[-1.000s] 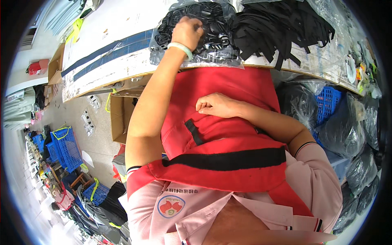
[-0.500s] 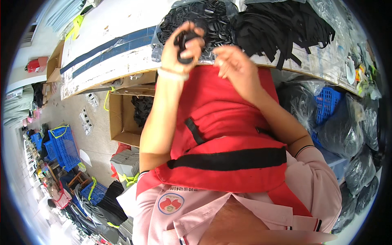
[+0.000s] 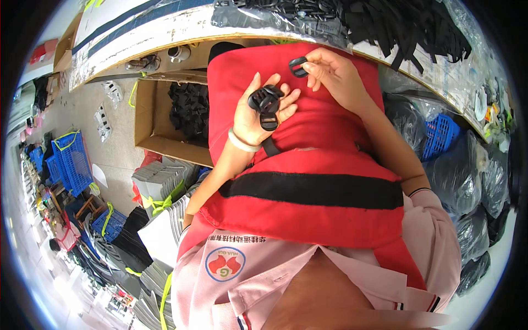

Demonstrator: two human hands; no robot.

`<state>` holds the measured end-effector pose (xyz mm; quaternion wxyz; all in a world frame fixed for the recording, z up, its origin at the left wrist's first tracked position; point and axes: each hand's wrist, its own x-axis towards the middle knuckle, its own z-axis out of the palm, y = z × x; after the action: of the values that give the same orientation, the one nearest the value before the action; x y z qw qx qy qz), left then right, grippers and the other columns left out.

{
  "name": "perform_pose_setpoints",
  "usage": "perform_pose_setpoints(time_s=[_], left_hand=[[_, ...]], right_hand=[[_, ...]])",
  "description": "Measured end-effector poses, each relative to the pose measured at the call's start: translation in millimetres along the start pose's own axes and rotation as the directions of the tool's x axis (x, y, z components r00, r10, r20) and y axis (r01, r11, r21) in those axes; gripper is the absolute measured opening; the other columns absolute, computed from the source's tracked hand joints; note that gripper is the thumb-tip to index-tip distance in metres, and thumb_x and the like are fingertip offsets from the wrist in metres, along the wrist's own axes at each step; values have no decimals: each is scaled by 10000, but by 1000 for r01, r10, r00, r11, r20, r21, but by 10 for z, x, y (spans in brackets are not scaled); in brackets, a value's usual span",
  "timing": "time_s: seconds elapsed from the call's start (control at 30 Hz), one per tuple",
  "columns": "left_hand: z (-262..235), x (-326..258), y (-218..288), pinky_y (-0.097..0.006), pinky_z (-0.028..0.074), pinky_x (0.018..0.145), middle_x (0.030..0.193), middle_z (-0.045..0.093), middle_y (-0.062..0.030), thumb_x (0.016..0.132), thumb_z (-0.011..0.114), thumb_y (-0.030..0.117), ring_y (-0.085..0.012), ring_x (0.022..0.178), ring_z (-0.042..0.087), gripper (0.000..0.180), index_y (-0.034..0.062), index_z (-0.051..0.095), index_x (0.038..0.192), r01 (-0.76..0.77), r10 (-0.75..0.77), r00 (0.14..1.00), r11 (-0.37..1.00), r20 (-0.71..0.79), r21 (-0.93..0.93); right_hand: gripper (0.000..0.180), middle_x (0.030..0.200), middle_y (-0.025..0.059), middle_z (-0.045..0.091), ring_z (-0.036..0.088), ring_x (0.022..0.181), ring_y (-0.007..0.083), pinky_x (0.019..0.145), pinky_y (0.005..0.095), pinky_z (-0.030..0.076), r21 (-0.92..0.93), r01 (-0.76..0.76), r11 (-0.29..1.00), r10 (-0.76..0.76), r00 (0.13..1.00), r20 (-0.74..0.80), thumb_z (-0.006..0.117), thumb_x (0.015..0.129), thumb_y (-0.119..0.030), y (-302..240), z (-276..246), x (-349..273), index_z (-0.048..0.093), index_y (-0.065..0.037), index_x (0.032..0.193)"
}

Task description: Assembling plastic buckles onto nylon straps in a workshop setting.

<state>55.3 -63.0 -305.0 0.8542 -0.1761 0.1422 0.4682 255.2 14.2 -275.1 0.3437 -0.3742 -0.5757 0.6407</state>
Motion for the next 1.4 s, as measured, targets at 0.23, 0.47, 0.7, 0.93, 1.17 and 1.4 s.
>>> perform_pose_setpoints(time_s=[0.23, 0.47, 0.7, 0.93, 1.17, 1.4], left_hand=[[-131, -116, 20, -372, 590, 612, 1055, 618, -148, 963, 511, 412, -333, 966, 638, 431, 28, 584, 1146, -127, 154, 984, 955, -84, 267], [-26, -18, -45, -176, 292, 381, 834, 579, -51, 963, 557, 223, -78, 489, 441, 288, -5, 564, 1140, 29, -69, 997, 764, 37, 644], [22, 63, 73, -192, 300, 403, 816, 535, -71, 925, 621, 243, -82, 502, 449, 270, -16, 560, 875, 152, -357, 930, 589, 87, 793], [-166, 127, -10, -297, 492, 559, 872, 568, -99, 984, 488, 273, -250, 827, 565, 246, 53, 561, 1066, 122, -130, 992, 924, -4, 361], [-142, 146, -26, -307, 508, 587, 913, 584, -92, 984, 498, 286, -253, 863, 566, 266, 64, 566, 1115, 136, -107, 990, 902, -94, 410], [-190, 166, 7, -234, 418, 446, 841, 553, -67, 984, 516, 261, -166, 665, 515, 207, 85, 546, 1089, 149, -135, 989, 936, -65, 320]], right_hand=[[207, 793, 16, 603, 573, 664, 73, 573, 215, 471, 100, -313, 944, 291, 938, 187, 542, 973, -202, 26, 114, -137, 602, -6, 1001], [133, 904, 33, 587, 570, 798, 90, 734, 244, 486, 201, -106, 974, 50, 962, 267, 525, 962, -84, 227, 69, -199, 587, 3, 1041], [129, 1076, 64, 542, 600, 912, 162, 813, 286, 476, 58, 71, 996, -89, 902, 422, 573, 915, -52, 33, -15, -250, 634, -29, 1026], [143, 894, 73, 642, 607, 822, 184, 757, 300, 486, -733, -57, 678, -306, 885, -352, 640, 864, -120, -332, -1190, -666, 677, -67, 991], [222, 969, 53, 613, 600, 913, 234, 799, 350, 496, -989, -148, -24, -564, 819, -108, 622, 839, -36, -154, -2125, -457, 696, -120, 1031], [201, 1007, 32, 600, 596, 948, 240, 809, 351, 501, -998, -66, 2, -570, 820, -56, 636, 829, -101, -56, -2530, -360, 695, -186, 1001]])
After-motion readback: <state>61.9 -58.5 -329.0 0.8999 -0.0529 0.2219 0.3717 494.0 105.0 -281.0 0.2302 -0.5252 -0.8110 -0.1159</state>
